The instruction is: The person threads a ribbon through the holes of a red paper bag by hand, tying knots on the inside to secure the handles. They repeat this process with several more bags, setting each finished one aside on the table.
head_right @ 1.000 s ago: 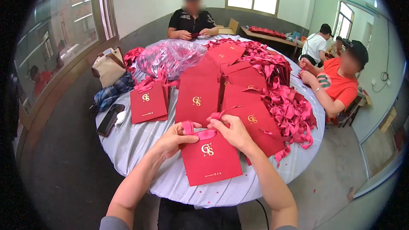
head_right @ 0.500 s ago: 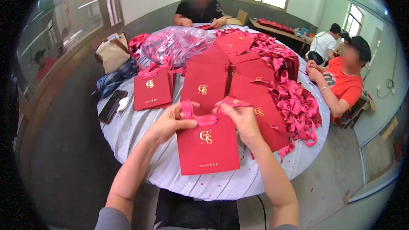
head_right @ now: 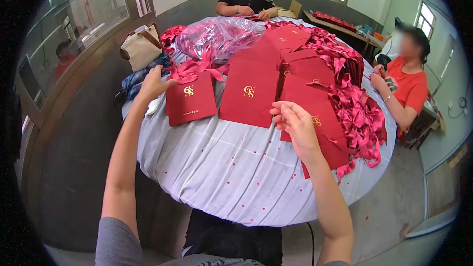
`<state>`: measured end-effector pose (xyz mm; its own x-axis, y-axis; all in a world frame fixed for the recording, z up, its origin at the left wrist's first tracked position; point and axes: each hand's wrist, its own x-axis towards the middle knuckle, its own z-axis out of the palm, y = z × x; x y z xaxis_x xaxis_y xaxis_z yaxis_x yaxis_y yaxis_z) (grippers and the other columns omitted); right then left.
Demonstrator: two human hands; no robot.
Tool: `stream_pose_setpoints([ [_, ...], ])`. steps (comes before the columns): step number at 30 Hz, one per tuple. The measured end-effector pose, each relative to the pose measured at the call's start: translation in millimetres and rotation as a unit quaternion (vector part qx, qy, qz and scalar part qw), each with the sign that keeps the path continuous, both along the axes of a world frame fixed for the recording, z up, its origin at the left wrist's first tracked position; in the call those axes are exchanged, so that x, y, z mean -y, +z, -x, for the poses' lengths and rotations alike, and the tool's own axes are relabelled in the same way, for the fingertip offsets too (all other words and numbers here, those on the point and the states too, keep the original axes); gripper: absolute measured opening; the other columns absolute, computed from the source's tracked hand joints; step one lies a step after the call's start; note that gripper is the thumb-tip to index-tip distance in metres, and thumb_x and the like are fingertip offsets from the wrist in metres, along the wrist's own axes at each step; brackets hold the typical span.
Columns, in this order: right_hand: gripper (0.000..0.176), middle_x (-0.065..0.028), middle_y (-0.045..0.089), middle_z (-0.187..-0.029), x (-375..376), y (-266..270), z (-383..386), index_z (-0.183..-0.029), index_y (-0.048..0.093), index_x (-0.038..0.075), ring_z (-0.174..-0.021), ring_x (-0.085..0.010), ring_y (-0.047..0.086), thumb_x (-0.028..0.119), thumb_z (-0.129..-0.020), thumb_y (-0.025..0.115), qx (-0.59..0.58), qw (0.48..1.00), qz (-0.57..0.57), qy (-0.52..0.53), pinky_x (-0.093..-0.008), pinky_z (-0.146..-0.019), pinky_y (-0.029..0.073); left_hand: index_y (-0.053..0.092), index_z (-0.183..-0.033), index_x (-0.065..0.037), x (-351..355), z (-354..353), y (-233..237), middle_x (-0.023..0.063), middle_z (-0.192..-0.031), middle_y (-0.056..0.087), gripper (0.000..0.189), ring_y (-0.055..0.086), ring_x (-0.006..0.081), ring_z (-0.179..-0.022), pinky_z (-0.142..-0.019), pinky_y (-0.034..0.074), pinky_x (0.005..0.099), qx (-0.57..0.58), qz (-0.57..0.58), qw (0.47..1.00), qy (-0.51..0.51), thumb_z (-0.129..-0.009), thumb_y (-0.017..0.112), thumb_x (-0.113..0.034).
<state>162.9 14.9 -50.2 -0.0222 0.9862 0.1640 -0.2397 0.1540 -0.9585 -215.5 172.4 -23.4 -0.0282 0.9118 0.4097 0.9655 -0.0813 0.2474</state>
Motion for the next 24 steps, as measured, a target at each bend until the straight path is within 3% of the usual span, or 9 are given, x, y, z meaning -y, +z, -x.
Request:
stream_pose_setpoints([
  [1, 0.026, -0.0061, 0.065, -0.096, 0, -1, -1, -0.112, 0.060, -0.001, -0.079, -0.0077, 0.059, 0.020, -0.098, 0.050, 0.002, 1.000, -0.004, 0.001, -0.0206, -0.068, 0.047, 0.043, -0.127, -0.001, -8, 8, -20, 0.0239, -0.125, 0.051, 0.075, 0.052, 0.0417, -0.113, -0.093, 0.045, 0.0459, 0.039, -0.005, 0.999, -0.032, -0.076, 0.072, -0.047],
  [3, 0.025, -0.0059, 0.065, -0.095, -1, -3, -1, -0.110, 0.060, 0.000, -0.078, -0.0074, 0.059, 0.019, -0.098, 0.050, 0.014, 1.000, 0.000, 0.002, -0.0202, -0.067, 0.047, 0.040, -0.130, 0.001, 10, -5, -46, 0.0249, -0.127, 0.049, 0.076, 0.051, 0.0425, -0.114, -0.095, 0.043, 0.0468, 0.065, -0.083, 0.993, -0.048, -0.078, 0.070, -0.046],
  [6, 0.023, -0.0049, 0.065, -0.093, 0, -2, 1, -0.109, 0.060, 0.000, -0.076, -0.0064, 0.058, 0.017, -0.098, 0.050, 0.048, 0.999, 0.010, 0.005, -0.0200, -0.066, 0.047, 0.032, -0.139, 0.001, 49, -32, -56, 0.0309, -0.139, 0.035, 0.091, 0.037, 0.0447, -0.129, -0.105, 0.035, 0.0457, 0.074, -0.055, 0.993, -0.081, -0.075, 0.073, -0.049],
  [7, 0.023, -0.0041, 0.064, -0.091, 0, -2, 2, -0.109, 0.060, -0.001, -0.076, -0.0059, 0.057, 0.016, -0.098, 0.049, 0.068, 0.998, 0.014, 0.007, -0.0200, -0.067, 0.046, 0.027, -0.142, 0.001, 59, -40, -55, 0.0324, -0.144, 0.027, 0.098, 0.030, 0.0444, -0.134, -0.109, 0.030, 0.0446, 0.091, -0.023, 0.991, -0.094, -0.071, 0.077, -0.045],
  [11, 0.022, -0.0041, 0.064, -0.091, -1, -2, 2, -0.107, 0.060, -0.001, -0.075, -0.0054, 0.056, 0.015, -0.098, 0.049, 0.075, 0.997, 0.020, 0.006, -0.0190, -0.066, 0.046, 0.025, -0.143, 0.000, 54, -37, -62, 0.0320, -0.147, 0.020, 0.100, 0.029, 0.0445, -0.134, -0.111, 0.028, 0.0427, 0.099, -0.028, 0.987, -0.120, -0.067, 0.082, -0.031],
  [14, 0.021, -0.0043, 0.064, -0.090, 0, -2, 1, -0.106, 0.061, -0.001, -0.074, -0.0053, 0.056, 0.014, -0.097, 0.048, 0.077, 0.997, 0.019, -0.001, -0.0187, -0.064, 0.046, 0.028, -0.142, -0.002, 41, -30, -56, 0.0297, -0.147, 0.022, 0.087, 0.029, 0.0443, -0.134, -0.110, 0.030, 0.0422, 0.107, -0.065, 0.981, -0.150, -0.070, 0.076, -0.011],
  [17, 0.020, -0.0055, 0.064, -0.089, -4, -5, -4, -0.105, 0.061, -0.002, -0.071, -0.0064, 0.057, 0.012, -0.097, 0.049, 0.061, 0.997, -0.003, -0.042, -0.0193, -0.061, 0.047, 0.036, -0.138, -0.003, 41, -38, -56, 0.0268, -0.144, 0.030, 0.070, 0.036, 0.0420, -0.130, -0.107, 0.033, 0.0429, 0.033, -0.134, 0.986, -0.094, -0.074, 0.065, 0.003],
  [20, 0.019, -0.0065, 0.063, -0.087, -2, 3, -6, -0.106, 0.060, -0.003, -0.068, -0.0070, 0.057, 0.011, -0.096, 0.049, 0.026, 0.997, -0.033, -0.062, -0.0204, -0.059, 0.047, 0.047, -0.126, 0.001, 61, -75, -42, 0.0252, -0.131, 0.047, 0.051, 0.045, 0.0403, -0.122, -0.102, 0.037, 0.0433, 0.090, -0.194, 0.950, -0.228, -0.078, 0.063, 0.000],
  [24, 0.020, -0.0061, 0.064, -0.087, -3, 6, -14, -0.105, 0.060, -0.002, -0.067, -0.0065, 0.057, 0.011, -0.096, 0.050, 0.029, 0.991, -0.075, -0.110, -0.0199, -0.057, 0.046, 0.047, -0.124, 0.003, 60, -121, -41, 0.0236, -0.119, 0.055, 0.047, 0.051, 0.0383, -0.114, -0.097, 0.041, 0.0412, 0.137, -0.124, 0.937, -0.296, -0.082, 0.064, -0.006],
])
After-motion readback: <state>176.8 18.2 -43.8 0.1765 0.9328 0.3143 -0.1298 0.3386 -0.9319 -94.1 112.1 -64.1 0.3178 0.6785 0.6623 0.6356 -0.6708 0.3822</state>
